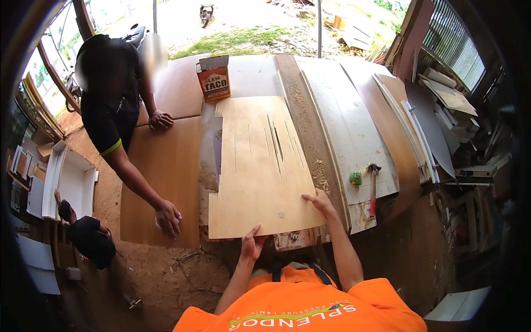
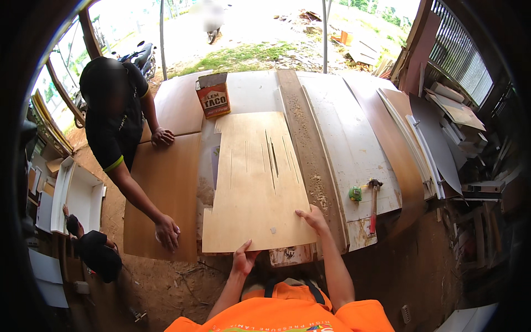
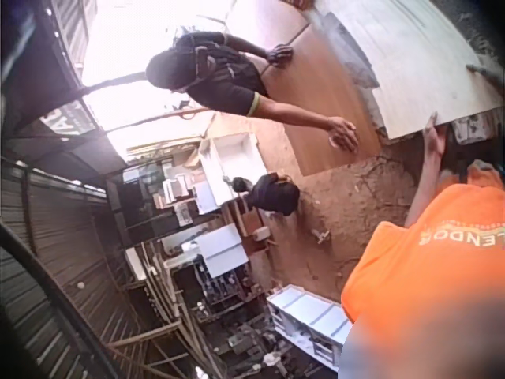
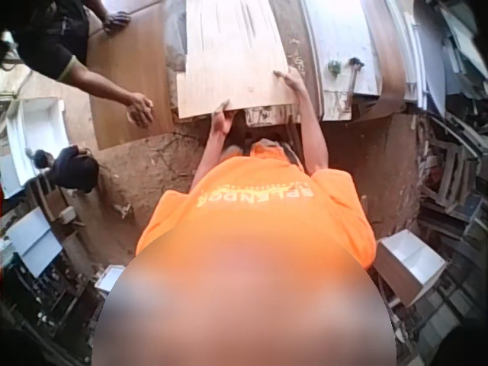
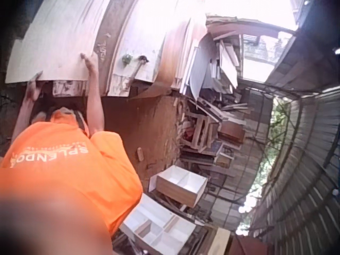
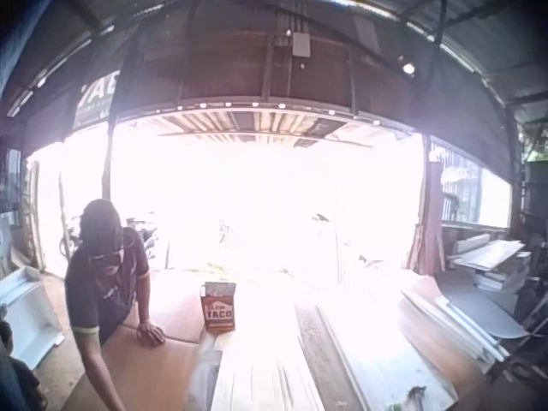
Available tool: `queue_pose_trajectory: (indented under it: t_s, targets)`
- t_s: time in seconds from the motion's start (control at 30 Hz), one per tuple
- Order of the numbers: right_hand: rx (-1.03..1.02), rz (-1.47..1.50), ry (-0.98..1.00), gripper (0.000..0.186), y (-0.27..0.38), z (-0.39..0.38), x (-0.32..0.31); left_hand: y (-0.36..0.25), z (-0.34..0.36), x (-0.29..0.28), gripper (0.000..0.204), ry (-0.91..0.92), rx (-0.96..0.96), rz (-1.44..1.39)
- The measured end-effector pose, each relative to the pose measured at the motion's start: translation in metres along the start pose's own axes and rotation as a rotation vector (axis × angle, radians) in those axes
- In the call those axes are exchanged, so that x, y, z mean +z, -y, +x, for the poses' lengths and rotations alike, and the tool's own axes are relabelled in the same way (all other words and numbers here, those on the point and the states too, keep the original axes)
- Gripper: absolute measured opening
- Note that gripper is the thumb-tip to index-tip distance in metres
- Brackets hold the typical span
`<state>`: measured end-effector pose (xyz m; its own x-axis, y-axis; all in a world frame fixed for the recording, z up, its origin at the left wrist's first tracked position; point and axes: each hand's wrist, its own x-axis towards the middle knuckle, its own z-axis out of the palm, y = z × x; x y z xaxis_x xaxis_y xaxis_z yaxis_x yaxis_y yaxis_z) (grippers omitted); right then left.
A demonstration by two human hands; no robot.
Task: The person measures a white cabinet frame with a tape measure, then carries a large wood panel to a table saw. They position the panel and push it through the saw blade to cut it, with another person assisting nearby.
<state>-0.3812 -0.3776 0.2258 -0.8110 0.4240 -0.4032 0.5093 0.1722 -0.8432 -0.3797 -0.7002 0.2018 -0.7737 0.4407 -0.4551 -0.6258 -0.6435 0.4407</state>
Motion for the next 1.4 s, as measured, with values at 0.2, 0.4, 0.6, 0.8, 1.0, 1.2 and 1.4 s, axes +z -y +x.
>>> queue_pose_trajectory:
  t_s: [0.2,0.4,0.6,0.8,1.0,1.2,1.4]
  targets:
    - [-0.145,-0.670,-0.359,0.085,0.043,-0.076,0.032,0.004,0.000,0.000,0.043,-0.029,-0.036,-0.042]
    - [-0.659,-0.724,0.078,0.089,0.070,-0.157,0.056,0.001,-0.001,0.010,0.036,0.070,-0.151,-0.008]
    - [-0.598,-1.062,0.013,0.073,0.035,-0.119,0.072,0.013,-0.009,0.004,0.038,0.074,-0.215,0.041]
    - [-0.728,-0.947,-0.049,0.068,-0.010,-0.127,0.086,0.026,-0.034,-0.008,0.039,0.076,-0.258,0.060]
    - [-0.678,-1.159,0.000,0.062,-0.006,-0.134,0.102,0.017,-0.044,-0.021,0.044,0.047,-0.393,0.071]
    - [-0.667,-1.170,0.015,0.065,0.014,-0.104,0.103,0.011,-0.047,-0.076,0.048,0.182,-0.305,0.260]
    - [-0.653,-1.050,0.025,0.071,0.005,-0.079,0.117,0.016,-0.022,-0.190,0.052,-0.628,-0.329,0.526]
